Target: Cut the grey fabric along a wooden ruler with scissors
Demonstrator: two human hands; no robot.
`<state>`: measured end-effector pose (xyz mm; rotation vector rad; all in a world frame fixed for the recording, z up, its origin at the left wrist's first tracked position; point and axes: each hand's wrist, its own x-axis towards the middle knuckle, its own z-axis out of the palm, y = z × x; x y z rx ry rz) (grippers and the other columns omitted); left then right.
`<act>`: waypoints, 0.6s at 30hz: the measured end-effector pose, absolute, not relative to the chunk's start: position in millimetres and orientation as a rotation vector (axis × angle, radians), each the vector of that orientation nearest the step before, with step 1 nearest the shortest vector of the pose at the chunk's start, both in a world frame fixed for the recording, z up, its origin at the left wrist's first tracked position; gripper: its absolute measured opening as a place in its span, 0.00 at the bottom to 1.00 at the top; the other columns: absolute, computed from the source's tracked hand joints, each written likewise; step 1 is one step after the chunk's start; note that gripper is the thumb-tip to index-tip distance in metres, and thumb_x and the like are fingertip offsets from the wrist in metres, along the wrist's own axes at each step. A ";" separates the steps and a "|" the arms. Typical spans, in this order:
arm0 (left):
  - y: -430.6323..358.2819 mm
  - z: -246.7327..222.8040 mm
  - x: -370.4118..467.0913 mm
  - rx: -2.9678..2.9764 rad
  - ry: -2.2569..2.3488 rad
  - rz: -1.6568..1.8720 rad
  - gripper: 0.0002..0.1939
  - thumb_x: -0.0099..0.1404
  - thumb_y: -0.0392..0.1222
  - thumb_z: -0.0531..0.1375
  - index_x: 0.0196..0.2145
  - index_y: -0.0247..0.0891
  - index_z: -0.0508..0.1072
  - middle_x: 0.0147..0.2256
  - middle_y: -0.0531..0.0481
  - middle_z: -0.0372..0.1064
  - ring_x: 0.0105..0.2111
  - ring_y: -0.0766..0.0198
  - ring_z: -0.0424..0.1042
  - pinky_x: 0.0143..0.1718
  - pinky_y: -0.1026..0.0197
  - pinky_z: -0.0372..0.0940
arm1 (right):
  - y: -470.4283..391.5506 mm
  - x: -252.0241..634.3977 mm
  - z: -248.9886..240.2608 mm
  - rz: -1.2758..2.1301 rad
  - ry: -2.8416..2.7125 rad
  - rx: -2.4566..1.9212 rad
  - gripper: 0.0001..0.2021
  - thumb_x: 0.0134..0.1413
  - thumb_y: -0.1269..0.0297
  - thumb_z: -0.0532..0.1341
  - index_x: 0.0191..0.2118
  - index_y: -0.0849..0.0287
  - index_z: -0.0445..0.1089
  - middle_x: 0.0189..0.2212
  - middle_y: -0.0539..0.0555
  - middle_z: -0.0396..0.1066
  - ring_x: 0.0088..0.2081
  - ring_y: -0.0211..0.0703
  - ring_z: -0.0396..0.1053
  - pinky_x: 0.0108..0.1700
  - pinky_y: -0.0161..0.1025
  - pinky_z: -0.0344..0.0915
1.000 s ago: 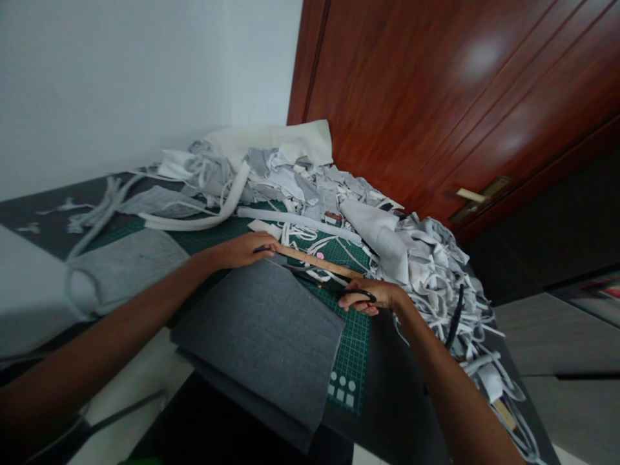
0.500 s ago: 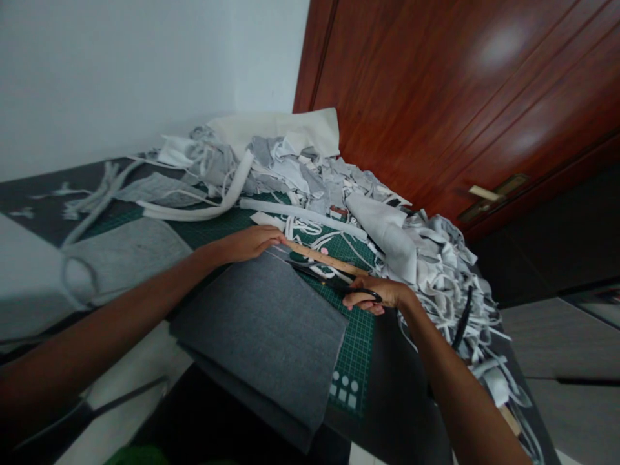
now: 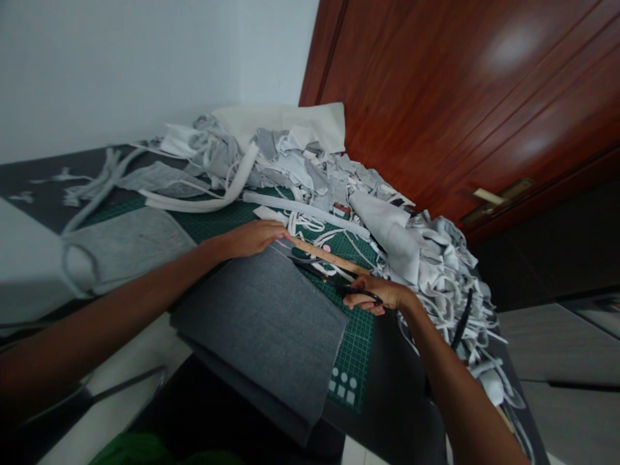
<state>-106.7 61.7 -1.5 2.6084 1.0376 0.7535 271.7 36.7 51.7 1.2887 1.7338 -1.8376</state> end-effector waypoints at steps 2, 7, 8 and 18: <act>63.1 -3.2 -106.9 2.597 1.044 0.743 0.17 0.79 0.39 0.48 0.48 0.38 0.76 0.47 0.42 0.77 0.48 0.56 0.75 0.53 0.55 0.66 | 37.8 273.0 49.6 -1.850 1.750 1.284 0.20 0.50 0.48 0.72 0.33 0.59 0.69 0.12 0.35 0.51 0.11 0.26 0.45 0.11 0.25 0.48; 58.5 0.1 -107.5 2.571 1.037 0.709 0.13 0.78 0.45 0.54 0.50 0.38 0.74 0.48 0.42 0.76 0.50 0.53 0.74 0.54 0.55 0.64 | 37.5 275.0 46.3 -1.890 1.749 1.260 0.21 0.51 0.46 0.73 0.34 0.59 0.69 0.13 0.35 0.51 0.11 0.25 0.43 0.11 0.25 0.47; 57.1 1.0 -107.7 2.571 1.022 0.716 0.12 0.78 0.46 0.56 0.50 0.38 0.74 0.49 0.42 0.76 0.50 0.53 0.74 0.54 0.55 0.64 | 37.0 274.9 46.5 -1.895 1.749 1.260 0.22 0.51 0.46 0.73 0.33 0.59 0.69 0.13 0.35 0.51 0.11 0.25 0.43 0.11 0.25 0.47; 54.4 3.5 -106.1 2.605 1.061 0.730 0.09 0.77 0.44 0.56 0.46 0.38 0.74 0.44 0.43 0.75 0.45 0.54 0.74 0.49 0.56 0.65 | 37.8 271.6 50.0 -1.832 1.771 1.285 0.19 0.52 0.49 0.72 0.32 0.59 0.69 0.12 0.37 0.53 0.11 0.27 0.49 0.11 0.25 0.50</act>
